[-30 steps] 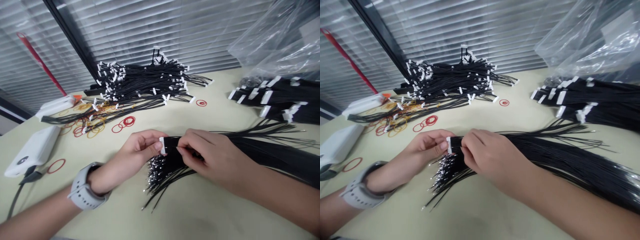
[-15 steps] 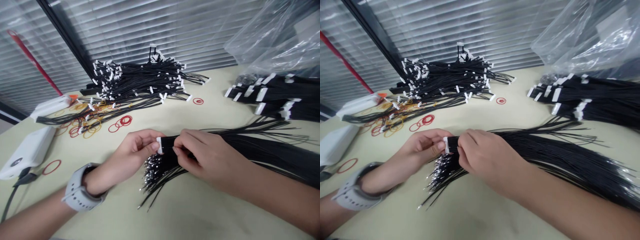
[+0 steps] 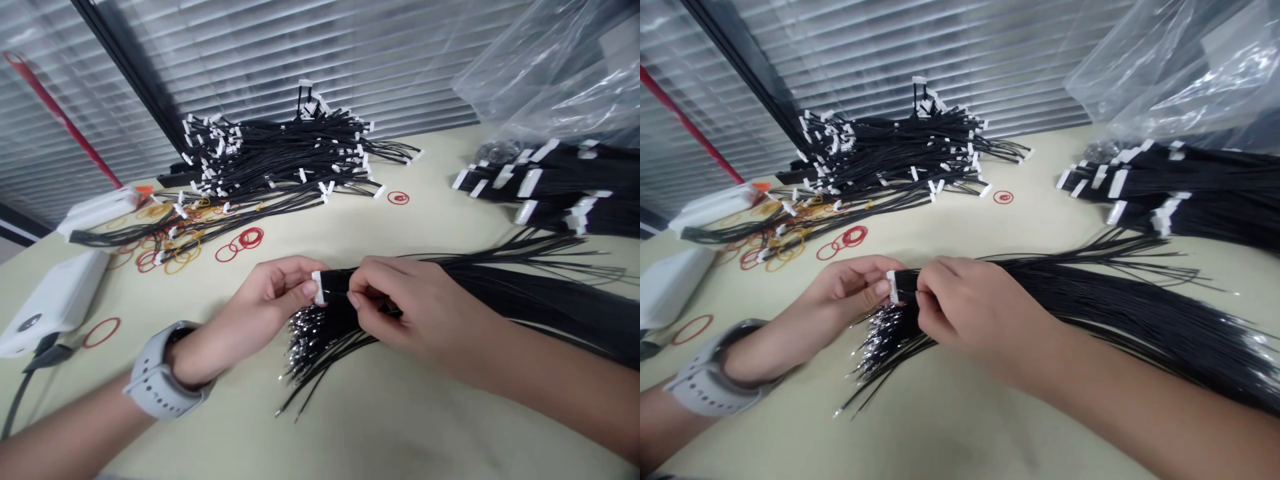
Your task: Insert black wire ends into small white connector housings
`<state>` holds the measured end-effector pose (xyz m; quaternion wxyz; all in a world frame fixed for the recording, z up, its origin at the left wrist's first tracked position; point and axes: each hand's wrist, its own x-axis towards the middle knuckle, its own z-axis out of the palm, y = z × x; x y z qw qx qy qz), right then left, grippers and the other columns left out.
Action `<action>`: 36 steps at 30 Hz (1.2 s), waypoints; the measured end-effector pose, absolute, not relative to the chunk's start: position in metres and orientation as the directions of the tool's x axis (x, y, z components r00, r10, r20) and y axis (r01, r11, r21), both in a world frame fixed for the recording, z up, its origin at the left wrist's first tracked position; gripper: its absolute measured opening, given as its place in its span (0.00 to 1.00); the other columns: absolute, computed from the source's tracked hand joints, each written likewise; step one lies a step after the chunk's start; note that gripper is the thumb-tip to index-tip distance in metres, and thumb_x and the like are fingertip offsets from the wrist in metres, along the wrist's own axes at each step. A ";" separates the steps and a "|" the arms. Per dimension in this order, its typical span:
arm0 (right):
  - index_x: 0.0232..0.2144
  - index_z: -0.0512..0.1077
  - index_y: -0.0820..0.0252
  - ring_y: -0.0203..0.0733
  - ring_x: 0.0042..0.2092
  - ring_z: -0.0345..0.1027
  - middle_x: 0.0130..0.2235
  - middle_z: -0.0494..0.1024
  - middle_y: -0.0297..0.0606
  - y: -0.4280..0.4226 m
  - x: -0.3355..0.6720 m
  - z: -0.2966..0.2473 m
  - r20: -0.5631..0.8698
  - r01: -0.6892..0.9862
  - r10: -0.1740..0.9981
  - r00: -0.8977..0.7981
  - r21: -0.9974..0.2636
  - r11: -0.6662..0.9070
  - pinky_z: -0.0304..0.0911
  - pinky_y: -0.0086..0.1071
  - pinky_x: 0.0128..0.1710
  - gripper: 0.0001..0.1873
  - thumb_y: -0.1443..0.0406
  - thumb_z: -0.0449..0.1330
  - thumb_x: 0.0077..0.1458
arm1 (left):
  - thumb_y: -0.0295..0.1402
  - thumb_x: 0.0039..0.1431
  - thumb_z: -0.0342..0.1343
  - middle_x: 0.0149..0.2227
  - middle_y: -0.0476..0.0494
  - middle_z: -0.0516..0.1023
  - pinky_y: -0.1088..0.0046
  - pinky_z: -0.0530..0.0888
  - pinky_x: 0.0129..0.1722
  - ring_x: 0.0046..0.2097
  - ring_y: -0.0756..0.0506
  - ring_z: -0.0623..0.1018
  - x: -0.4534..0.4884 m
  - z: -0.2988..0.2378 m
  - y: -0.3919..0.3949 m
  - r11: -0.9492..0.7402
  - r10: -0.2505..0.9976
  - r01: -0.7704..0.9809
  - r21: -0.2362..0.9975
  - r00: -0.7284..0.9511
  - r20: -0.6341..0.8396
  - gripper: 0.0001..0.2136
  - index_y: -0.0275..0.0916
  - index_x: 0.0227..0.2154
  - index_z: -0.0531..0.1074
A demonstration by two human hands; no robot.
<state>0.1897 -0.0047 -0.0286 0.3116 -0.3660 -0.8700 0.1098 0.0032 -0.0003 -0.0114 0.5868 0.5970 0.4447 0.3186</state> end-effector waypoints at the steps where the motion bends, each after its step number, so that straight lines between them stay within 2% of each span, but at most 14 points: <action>1: 0.24 0.63 0.61 0.30 0.24 0.58 0.24 0.68 0.31 -0.005 0.190 -0.029 0.466 0.564 0.700 -0.542 -0.416 0.713 0.51 0.25 0.23 0.04 0.71 0.52 0.49 | 0.25 0.57 0.52 0.28 0.48 0.74 0.83 0.66 0.30 0.31 0.54 0.71 0.003 -0.012 0.000 0.084 0.905 0.150 0.985 0.402 -0.139 0.06 0.33 0.36 0.71; 11: 0.24 0.64 0.61 0.30 0.24 0.58 0.23 0.68 0.29 -0.005 0.189 -0.029 0.475 0.561 0.696 -0.538 -0.415 0.717 0.52 0.26 0.24 0.04 0.71 0.52 0.49 | 0.26 0.56 0.52 0.28 0.48 0.74 0.81 0.66 0.30 0.31 0.53 0.71 0.003 -0.011 -0.002 0.064 0.911 0.170 0.983 0.392 -0.127 0.06 0.34 0.37 0.71; 19: 0.25 0.65 0.62 0.33 0.24 0.58 0.24 0.68 0.32 -0.007 0.185 -0.035 0.497 0.617 0.672 -0.549 -0.302 0.727 0.53 0.28 0.24 0.07 0.69 0.50 0.53 | 0.25 0.56 0.51 0.27 0.49 0.74 0.79 0.67 0.29 0.30 0.52 0.71 0.005 -0.014 -0.002 -0.002 0.916 0.208 0.978 0.392 -0.082 0.06 0.34 0.35 0.71; 23: 0.25 0.63 0.61 0.32 0.25 0.58 0.24 0.67 0.32 -0.005 0.185 -0.032 0.500 0.589 0.674 -0.544 -0.344 0.731 0.53 0.28 0.25 0.05 0.70 0.50 0.52 | 0.26 0.55 0.52 0.26 0.50 0.73 0.80 0.66 0.27 0.29 0.53 0.70 0.007 -0.010 -0.006 -0.013 0.927 0.174 0.985 0.371 -0.053 0.06 0.35 0.35 0.71; 25: 0.27 0.62 0.60 0.34 0.29 0.59 0.28 0.67 0.34 -0.003 0.187 -0.028 0.556 0.571 0.662 -0.502 -0.362 0.737 0.55 0.28 0.27 0.02 0.68 0.53 0.49 | 0.27 0.55 0.53 0.25 0.51 0.72 0.81 0.66 0.26 0.27 0.54 0.69 0.009 -0.007 -0.009 -0.042 0.942 0.174 0.984 0.334 -0.019 0.05 0.35 0.35 0.71; 28: 0.37 0.62 0.63 0.42 0.41 0.59 0.40 0.67 0.42 0.002 0.192 -0.023 0.604 0.580 0.632 -0.486 -0.318 0.750 0.57 0.34 0.38 0.15 0.65 0.59 0.45 | 0.29 0.55 0.54 0.24 0.52 0.72 0.81 0.66 0.25 0.26 0.54 0.69 0.009 -0.007 -0.012 -0.109 0.943 0.182 0.977 0.329 0.044 0.06 0.36 0.36 0.71; 30: 0.37 0.63 0.62 0.41 0.40 0.60 0.39 0.68 0.40 0.006 0.195 -0.020 0.528 0.558 0.670 -0.521 -0.383 0.736 0.57 0.35 0.39 0.12 0.67 0.57 0.47 | 0.31 0.56 0.53 0.26 0.51 0.72 0.80 0.68 0.28 0.28 0.53 0.71 0.007 -0.007 -0.013 -0.171 0.929 0.173 0.970 0.357 0.100 0.08 0.37 0.38 0.70; 32: 0.30 0.65 0.60 0.36 0.33 0.60 0.30 0.69 0.33 0.009 0.196 -0.018 0.429 0.508 0.763 -0.484 -0.572 0.644 0.56 0.30 0.32 0.02 0.67 0.54 0.51 | 0.33 0.58 0.51 0.31 0.48 0.74 0.76 0.71 0.35 0.34 0.51 0.73 0.006 -0.007 -0.014 -0.260 0.909 0.188 0.947 0.377 0.175 0.12 0.37 0.44 0.67; 34: 0.24 0.63 0.60 0.32 0.27 0.57 0.24 0.65 0.29 0.011 0.197 -0.014 0.349 0.410 0.853 -0.388 -0.764 0.499 0.52 0.28 0.26 0.08 0.63 0.54 0.52 | 0.36 0.58 0.50 0.40 0.42 0.73 0.70 0.70 0.43 0.42 0.47 0.73 0.007 -0.002 -0.015 -0.396 0.878 0.299 0.868 0.401 0.263 0.16 0.37 0.48 0.63; 36: 0.22 0.63 0.60 0.31 0.26 0.54 0.22 0.61 0.27 0.013 0.198 -0.011 0.314 0.240 0.895 -0.317 -0.886 0.396 0.50 0.28 0.25 0.12 0.60 0.56 0.51 | 0.40 0.54 0.53 0.45 0.39 0.70 0.64 0.67 0.47 0.46 0.43 0.70 0.013 0.007 -0.016 -0.525 0.831 0.484 0.700 0.470 0.298 0.21 0.37 0.49 0.62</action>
